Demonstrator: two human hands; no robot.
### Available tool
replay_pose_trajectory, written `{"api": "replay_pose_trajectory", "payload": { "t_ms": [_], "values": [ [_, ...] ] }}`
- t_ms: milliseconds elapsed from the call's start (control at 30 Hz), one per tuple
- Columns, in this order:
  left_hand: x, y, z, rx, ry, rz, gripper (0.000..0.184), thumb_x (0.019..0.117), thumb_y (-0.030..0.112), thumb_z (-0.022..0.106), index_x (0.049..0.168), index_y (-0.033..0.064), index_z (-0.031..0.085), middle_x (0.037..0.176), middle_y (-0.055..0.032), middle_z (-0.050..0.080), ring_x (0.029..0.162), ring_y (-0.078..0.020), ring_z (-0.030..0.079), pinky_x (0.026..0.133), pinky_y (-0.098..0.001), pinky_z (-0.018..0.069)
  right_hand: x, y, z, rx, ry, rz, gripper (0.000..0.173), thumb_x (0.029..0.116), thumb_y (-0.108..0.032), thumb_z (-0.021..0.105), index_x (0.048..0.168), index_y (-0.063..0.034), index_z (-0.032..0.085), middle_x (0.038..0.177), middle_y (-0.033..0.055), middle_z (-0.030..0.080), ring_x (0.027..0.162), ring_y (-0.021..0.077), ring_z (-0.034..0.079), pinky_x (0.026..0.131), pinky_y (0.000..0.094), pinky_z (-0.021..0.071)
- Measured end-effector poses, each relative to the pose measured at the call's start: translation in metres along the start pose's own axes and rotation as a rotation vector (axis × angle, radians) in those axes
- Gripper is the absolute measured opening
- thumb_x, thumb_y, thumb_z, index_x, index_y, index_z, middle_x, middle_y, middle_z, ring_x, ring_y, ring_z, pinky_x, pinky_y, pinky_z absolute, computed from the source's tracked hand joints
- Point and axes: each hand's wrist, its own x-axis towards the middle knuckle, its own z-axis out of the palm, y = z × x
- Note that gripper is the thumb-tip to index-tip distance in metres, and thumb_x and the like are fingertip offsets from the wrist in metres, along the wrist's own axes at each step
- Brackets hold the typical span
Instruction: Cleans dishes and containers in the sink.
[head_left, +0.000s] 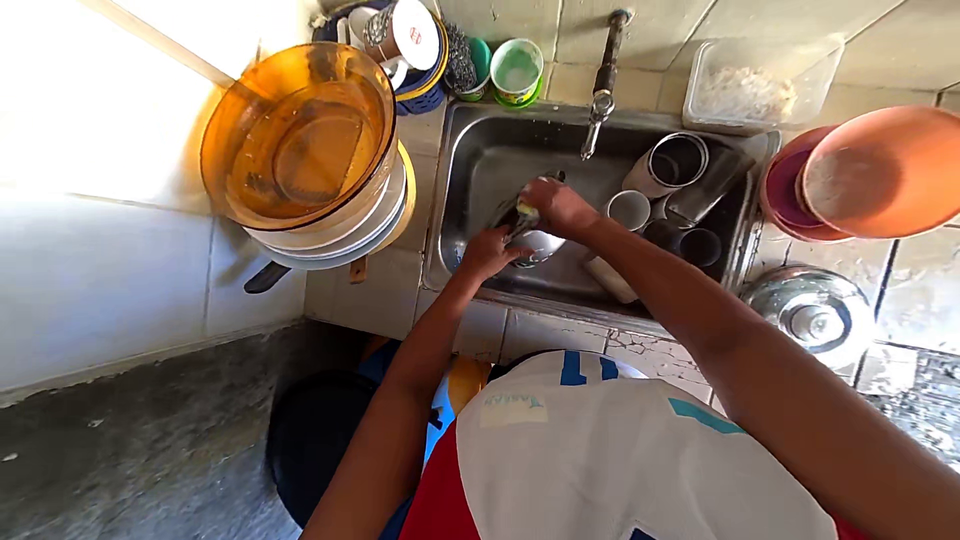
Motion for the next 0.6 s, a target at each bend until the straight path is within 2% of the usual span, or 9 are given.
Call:
{"api": "replay_pose_trajectory", "payload": {
  "t_ms": [67,133,233,300,367,433,500,533,600],
  "values": [
    [0.003,0.0,0.01,-0.218,0.182,-0.062,0.047,0.101,0.043,0.062,0.112,-0.0028,0.069,0.093,-0.0204,0.07,0.088,-0.0338,0.069,0.085,-0.0564,0.0538,-0.006,-0.002,0.005,-0.043,0.293,-0.042,0.031,0.0869,-0.005,0.074,0.116,0.0036,0.07,0.121,0.0294,0.066,0.12,0.0477,0.062,0.105,0.0561,0.0503],
    [0.01,0.009,0.014,-0.42,0.361,-0.129,0.042,0.1035,0.037,0.059,0.107,-0.0041,0.069,0.091,-0.0178,0.069,0.086,-0.0277,0.067,0.085,-0.0509,0.0532,-0.021,-0.009,0.018,0.012,0.469,0.011,0.037,0.0845,0.001,0.072,0.121,0.0043,0.069,0.126,0.0327,0.062,0.122,0.0499,0.06,0.103,0.0559,0.0519],
    [0.014,0.028,0.02,-0.808,0.503,-0.193,0.048,0.111,0.034,0.042,0.109,-0.0058,0.069,0.097,-0.0156,0.071,0.092,-0.0186,0.068,0.09,-0.041,0.0563,-0.05,-0.036,0.051,0.11,0.362,0.046,0.07,0.0831,-0.016,0.077,0.147,0.0018,0.053,0.15,0.0312,0.05,0.14,0.0483,0.048,0.115,0.0583,0.0419],
    [0.011,0.049,0.017,-0.815,0.513,-0.313,0.069,0.1118,0.048,0.027,0.099,-0.0063,0.068,0.09,-0.0189,0.069,0.088,-0.0238,0.067,0.087,-0.0466,0.0548,-0.057,-0.046,0.072,-0.052,0.335,0.026,0.071,0.0933,-0.034,0.063,0.151,0.0044,0.046,0.15,0.0299,0.051,0.141,0.0484,0.048,0.114,0.0613,0.0406],
    [0.004,0.056,0.02,-0.712,0.51,-0.264,0.063,0.1112,0.045,0.035,0.089,-0.0036,0.069,0.082,-0.015,0.067,0.081,-0.0217,0.066,0.082,-0.0451,0.0549,-0.047,-0.049,0.063,-0.093,0.334,0.178,0.063,0.1006,-0.035,0.046,0.149,0.0052,0.047,0.152,0.0271,0.05,0.144,0.0469,0.043,0.119,0.0624,0.0327],
    [-0.009,0.054,0.02,-0.565,0.523,-0.192,0.054,0.1088,0.041,0.046,0.081,-0.0004,0.067,0.069,-0.0094,0.06,0.067,-0.0194,0.06,0.069,-0.0438,0.0523,-0.025,-0.042,0.027,0.043,0.2,0.438,0.062,0.102,-0.032,0.048,0.152,0.0035,0.044,0.153,0.0264,0.049,0.145,0.0443,0.042,0.122,0.0597,0.0297],
    [-0.033,0.053,0.015,-0.538,0.515,-0.198,0.053,0.1077,0.045,0.048,0.085,0.0016,0.067,0.065,-0.0064,0.054,0.058,-0.0161,0.051,0.059,-0.0385,0.0477,-0.005,-0.016,-0.001,0.274,0.074,0.621,0.051,0.1058,-0.033,0.049,0.143,0.0007,0.055,0.138,0.0287,0.059,0.132,0.0461,0.055,0.108,0.0655,0.0419],
    [-0.046,0.051,0.013,-0.572,0.504,-0.235,0.057,0.1073,0.054,0.043,0.092,0.0041,0.067,0.071,-0.0077,0.055,0.061,-0.0162,0.052,0.059,-0.038,0.0483,0.002,0.003,-0.002,0.431,0.057,0.673,0.048,0.1079,-0.035,0.046,0.137,0.001,0.059,0.131,0.0303,0.062,0.126,0.0469,0.058,0.105,0.0676,0.043],
    [-0.058,0.047,0.007,-0.718,0.538,-0.324,0.064,0.1061,0.06,0.037,0.109,0.0063,0.07,0.097,-0.0129,0.068,0.087,-0.0199,0.064,0.08,-0.0457,0.0556,0.007,0.024,-0.004,0.768,0.048,0.807,0.052,0.1109,-0.04,0.038,0.137,0.0,0.06,0.133,0.0263,0.062,0.125,0.0389,0.06,0.106,0.0607,0.0454]
  ]
}}
